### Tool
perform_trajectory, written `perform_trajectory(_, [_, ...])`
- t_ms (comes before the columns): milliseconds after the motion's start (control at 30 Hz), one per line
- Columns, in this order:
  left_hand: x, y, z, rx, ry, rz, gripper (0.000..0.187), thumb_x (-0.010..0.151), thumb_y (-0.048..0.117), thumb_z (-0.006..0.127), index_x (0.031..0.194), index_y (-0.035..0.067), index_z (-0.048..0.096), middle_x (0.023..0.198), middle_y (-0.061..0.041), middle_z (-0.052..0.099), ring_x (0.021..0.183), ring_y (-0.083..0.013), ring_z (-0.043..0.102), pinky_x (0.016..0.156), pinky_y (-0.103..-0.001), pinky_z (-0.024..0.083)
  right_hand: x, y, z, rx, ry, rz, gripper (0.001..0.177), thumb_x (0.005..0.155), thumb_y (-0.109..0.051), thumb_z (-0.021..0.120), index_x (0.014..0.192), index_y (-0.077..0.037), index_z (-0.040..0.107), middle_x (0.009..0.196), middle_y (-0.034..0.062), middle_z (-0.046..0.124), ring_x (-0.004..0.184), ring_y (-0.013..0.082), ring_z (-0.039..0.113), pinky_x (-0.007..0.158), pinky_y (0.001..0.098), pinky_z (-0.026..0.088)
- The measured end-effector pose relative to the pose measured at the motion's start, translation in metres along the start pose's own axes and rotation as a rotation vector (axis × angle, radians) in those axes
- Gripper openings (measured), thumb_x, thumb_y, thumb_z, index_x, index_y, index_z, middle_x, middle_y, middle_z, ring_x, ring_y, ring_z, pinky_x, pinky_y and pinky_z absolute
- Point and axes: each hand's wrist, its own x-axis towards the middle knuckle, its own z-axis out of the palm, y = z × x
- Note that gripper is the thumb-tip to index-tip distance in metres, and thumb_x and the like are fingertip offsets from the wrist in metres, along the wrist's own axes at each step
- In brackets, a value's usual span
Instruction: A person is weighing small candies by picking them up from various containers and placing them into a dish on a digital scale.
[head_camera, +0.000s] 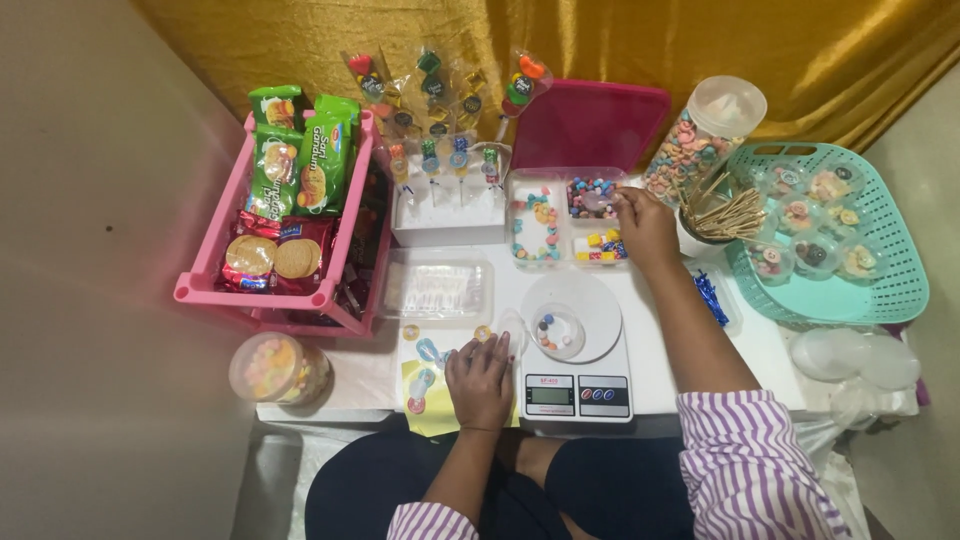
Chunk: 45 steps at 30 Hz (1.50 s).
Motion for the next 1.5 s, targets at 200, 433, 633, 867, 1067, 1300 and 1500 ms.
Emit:
perform_trajectory(200, [0.0, 0.0, 0.0, 0.012, 0.01, 0.009, 0.038, 0.097, 0.04, 0.061, 0.135, 0.041, 0.066, 0.119, 0.008, 0.071, 0.122, -0.0198, 0.059, 0.108, -0.049, 0.039, -0.005, -0.017, 0.012, -0.057, -0.19, -0.002, 0.021, 0.107, -0.02, 0.059, 0.118, -0.01, 0.075, 0.107, 0.0111, 0.075, 0.101, 0.0347, 0.072, 0.091, 0.0457, 0.056])
perform_trajectory(433, [0.002, 0.001, -0.002, -0.01, 0.023, 0.006, 0.038, 0.096, 0.039, 0.063, 0.133, 0.04, 0.068, 0.117, 0.008, 0.072, 0.12, -0.0206, 0.06, 0.106, -0.05, 0.04, 0.001, 0.013, 0.021, 0.024, -0.009, 0.076, 0.021, 0.107, -0.019, 0.061, 0.118, -0.005, 0.073, 0.101, 0.018, 0.074, 0.1, 0.044, 0.069, 0.089, 0.0536, 0.054])
perform_trajectory(633, [0.002, 0.001, -0.001, -0.005, 0.026, 0.01, 0.037, 0.095, 0.039, 0.064, 0.133, 0.041, 0.068, 0.118, 0.008, 0.072, 0.121, -0.0209, 0.06, 0.107, -0.05, 0.04, 0.008, 0.009, -0.003, -0.241, 0.221, 0.032, 0.016, 0.106, -0.02, 0.066, 0.106, -0.007, 0.076, 0.086, 0.0151, 0.074, 0.087, 0.0392, 0.073, 0.078, 0.0481, 0.057])
perform_trajectory(867, [0.002, 0.002, -0.001, -0.002, 0.015, 0.005, 0.038, 0.096, 0.039, 0.063, 0.134, 0.041, 0.067, 0.118, 0.008, 0.072, 0.121, -0.0206, 0.06, 0.107, -0.05, 0.04, -0.011, 0.051, 0.041, 0.065, 0.305, 0.4, 0.014, 0.102, -0.02, 0.061, 0.098, -0.016, 0.074, 0.074, 0.0045, 0.074, 0.07, 0.0192, 0.074, 0.061, 0.0321, 0.059])
perform_trajectory(1067, [0.002, 0.002, -0.002, -0.003, 0.0, 0.004, 0.038, 0.096, 0.039, 0.063, 0.134, 0.041, 0.067, 0.118, 0.008, 0.072, 0.121, -0.0208, 0.06, 0.107, -0.051, 0.04, -0.022, 0.05, 0.046, 0.592, 0.497, 0.659, 0.017, 0.102, -0.011, 0.052, 0.1, -0.01, 0.07, 0.078, 0.0136, 0.073, 0.065, 0.015, 0.074, 0.056, 0.0215, 0.064])
perform_trajectory(1300, [0.001, 0.001, 0.001, 0.011, 0.028, -0.001, 0.038, 0.095, 0.04, 0.063, 0.133, 0.042, 0.067, 0.116, 0.009, 0.072, 0.119, -0.0199, 0.06, 0.107, -0.05, 0.041, -0.036, 0.086, 0.068, 0.999, 0.606, 0.934, 0.018, 0.104, -0.018, 0.051, 0.114, -0.012, 0.065, 0.083, 0.0107, 0.073, 0.068, 0.0144, 0.075, 0.063, 0.0242, 0.068])
perform_trajectory(1500, [0.0, 0.001, 0.002, 0.009, 0.026, -0.001, 0.037, 0.096, 0.041, 0.062, 0.132, 0.042, 0.067, 0.116, 0.009, 0.071, 0.12, -0.0197, 0.06, 0.108, -0.05, 0.04, -0.044, 0.07, 0.058, 1.054, 0.621, 0.959, 0.02, 0.106, -0.024, 0.052, 0.119, -0.013, 0.062, 0.091, 0.0108, 0.074, 0.08, 0.0178, 0.077, 0.078, 0.031, 0.069])
